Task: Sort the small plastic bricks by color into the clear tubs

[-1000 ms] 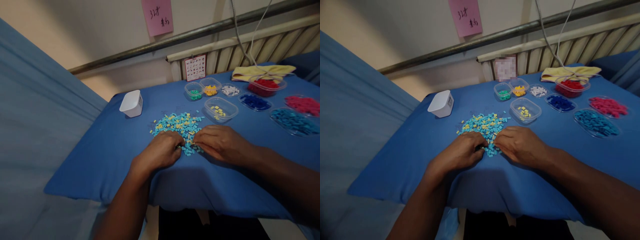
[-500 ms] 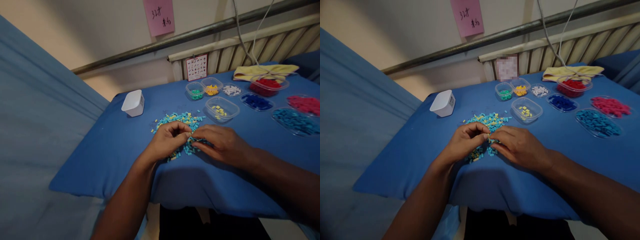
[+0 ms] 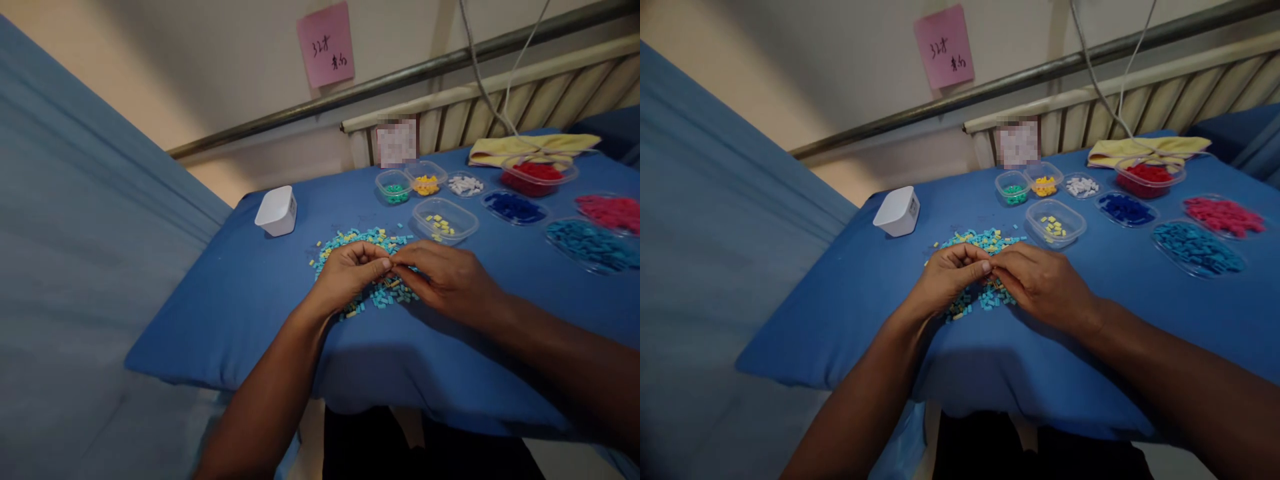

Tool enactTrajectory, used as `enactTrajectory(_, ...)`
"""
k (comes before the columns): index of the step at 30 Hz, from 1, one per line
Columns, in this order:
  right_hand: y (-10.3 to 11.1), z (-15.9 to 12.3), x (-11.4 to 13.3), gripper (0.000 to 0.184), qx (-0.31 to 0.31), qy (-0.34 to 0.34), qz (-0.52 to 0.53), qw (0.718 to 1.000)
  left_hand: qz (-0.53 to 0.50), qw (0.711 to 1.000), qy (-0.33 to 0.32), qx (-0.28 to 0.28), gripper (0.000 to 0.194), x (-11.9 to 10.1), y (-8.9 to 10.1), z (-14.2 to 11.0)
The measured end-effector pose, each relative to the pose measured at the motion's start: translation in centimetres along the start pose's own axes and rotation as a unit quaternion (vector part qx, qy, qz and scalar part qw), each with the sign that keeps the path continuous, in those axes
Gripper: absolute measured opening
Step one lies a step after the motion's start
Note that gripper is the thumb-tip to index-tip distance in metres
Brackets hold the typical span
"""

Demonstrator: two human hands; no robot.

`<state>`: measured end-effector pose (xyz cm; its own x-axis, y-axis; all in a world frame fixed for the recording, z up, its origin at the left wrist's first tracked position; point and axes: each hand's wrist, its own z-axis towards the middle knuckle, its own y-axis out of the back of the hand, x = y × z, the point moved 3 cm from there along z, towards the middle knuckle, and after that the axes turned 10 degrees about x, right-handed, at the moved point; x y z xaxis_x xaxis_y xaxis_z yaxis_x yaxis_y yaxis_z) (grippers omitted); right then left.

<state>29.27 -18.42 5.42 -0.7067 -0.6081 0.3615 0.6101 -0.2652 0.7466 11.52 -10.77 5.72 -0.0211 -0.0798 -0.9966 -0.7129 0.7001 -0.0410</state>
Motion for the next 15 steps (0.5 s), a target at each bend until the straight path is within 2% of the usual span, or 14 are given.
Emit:
enactTrajectory(5,0.4,-0.2,-0.1,0.02,-0.007,0.022,0.025,0.999,0.047,0.998,0.008,0.037,0.04,-0.2,0.1,-0.7)
enactTrajectory(8,0.6,-0.2,-0.3,0.019,-0.004,0.019,0.036,0.999,0.206,0.978,-0.008,0.01,0.028,-1.6,1.6,-2.6)
enactTrajectory(11,0.5,-0.2,-0.7,0.018,0.007,0.014,0.049,0.999,0.424,0.905,0.02,-0.009,0.02,-3.0,3.0,-5.2)
enactTrajectory(15,-0.1,-0.4,-0.7,0.017,0.031,0.023,0.066,0.997,0.577,0.811,0.096,0.023,0.024,-2.7,2.6,-7.7)
